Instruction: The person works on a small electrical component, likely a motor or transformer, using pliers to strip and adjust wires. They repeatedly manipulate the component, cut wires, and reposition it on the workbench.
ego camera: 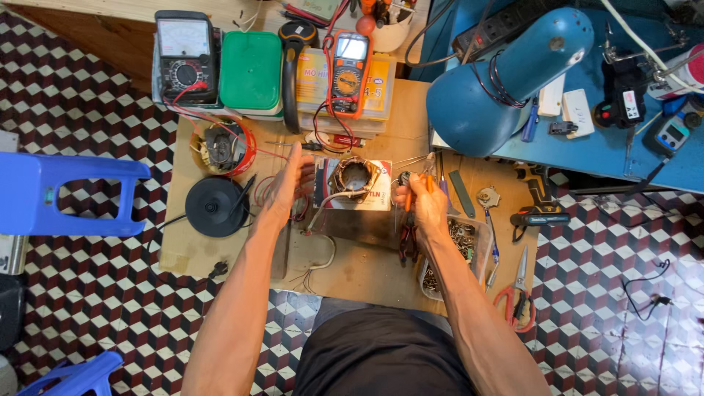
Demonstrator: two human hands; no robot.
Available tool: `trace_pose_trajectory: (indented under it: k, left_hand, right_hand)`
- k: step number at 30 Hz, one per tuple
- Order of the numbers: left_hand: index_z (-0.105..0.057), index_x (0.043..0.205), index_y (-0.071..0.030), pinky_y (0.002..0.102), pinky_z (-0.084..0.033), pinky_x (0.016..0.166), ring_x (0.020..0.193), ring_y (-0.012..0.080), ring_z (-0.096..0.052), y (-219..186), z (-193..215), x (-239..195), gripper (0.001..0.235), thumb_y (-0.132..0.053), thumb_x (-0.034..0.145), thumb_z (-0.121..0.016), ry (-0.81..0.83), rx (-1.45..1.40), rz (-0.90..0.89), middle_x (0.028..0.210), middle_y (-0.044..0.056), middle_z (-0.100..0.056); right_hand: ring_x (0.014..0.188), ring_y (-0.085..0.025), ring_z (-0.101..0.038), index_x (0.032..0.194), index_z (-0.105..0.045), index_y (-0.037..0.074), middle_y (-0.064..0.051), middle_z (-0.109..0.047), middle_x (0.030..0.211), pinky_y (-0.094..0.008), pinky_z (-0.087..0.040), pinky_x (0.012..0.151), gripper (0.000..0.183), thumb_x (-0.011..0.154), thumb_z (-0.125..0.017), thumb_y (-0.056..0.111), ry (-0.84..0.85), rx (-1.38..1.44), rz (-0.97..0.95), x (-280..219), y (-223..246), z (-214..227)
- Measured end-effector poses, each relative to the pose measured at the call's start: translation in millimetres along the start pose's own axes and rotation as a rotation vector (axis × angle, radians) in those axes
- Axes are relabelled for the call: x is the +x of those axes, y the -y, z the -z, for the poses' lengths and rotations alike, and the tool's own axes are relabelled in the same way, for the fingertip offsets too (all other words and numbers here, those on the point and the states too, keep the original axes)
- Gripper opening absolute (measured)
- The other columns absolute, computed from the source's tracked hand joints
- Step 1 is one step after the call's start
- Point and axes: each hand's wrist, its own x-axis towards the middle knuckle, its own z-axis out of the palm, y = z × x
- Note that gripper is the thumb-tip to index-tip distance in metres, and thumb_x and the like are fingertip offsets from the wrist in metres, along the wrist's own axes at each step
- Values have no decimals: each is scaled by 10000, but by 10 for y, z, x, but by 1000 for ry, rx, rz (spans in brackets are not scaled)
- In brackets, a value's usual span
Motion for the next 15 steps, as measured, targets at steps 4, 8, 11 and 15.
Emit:
trace_pose_trajectory:
  k: [4, 8, 11, 15]
  left_hand:
    - [-468, 1565, -143, 390, -364, 1087, 1385, 250, -457, -234, -257, -132, 927, -748, 865, -526, 73, 48, 128, 1566, 137, -443]
    - [-380, 1587, -209, 353, -239, 1148, 1468, 136, -321, -188, -409, -227, 947, -717, 806, -551, 144, 138, 97, 1639, -15, -371]
    - [-385, 1587, -191, 361, -246, 1181, 1480, 159, -338, -135, -516, -174, 974, -740, 800, -549, 178, 115, 170, 1639, -9, -399]
    - [-386, 1578, -160, 405, -298, 1181, 1486, 170, -340, -58, -747, -276, 1011, -748, 778, -577, 228, 91, 165, 1643, 17, -391]
  right_hand:
    - [1082, -197, -675, 1252, -579, 14, -109, -685, 1188, -353, -558, 951, 419, 977, -614, 328, 147, 285, -35, 47, -46, -159]
    - [1034, -186, -656, 1224, -607, 30, -96, -679, 1153, -361, -546, 913, 382, 979, -649, 320, 257, 416, -66, 18, -72, -247]
    - [1013, -186, -650, 1178, -584, 14, -98, -666, 1123, -389, -553, 880, 344, 1000, -673, 295, 245, 423, -39, -56, -54, -180]
    - [981, -153, -645, 1203, -592, 31, -63, -668, 1095, -356, -556, 859, 327, 1006, -638, 289, 128, 338, -58, -194, 7, 53]
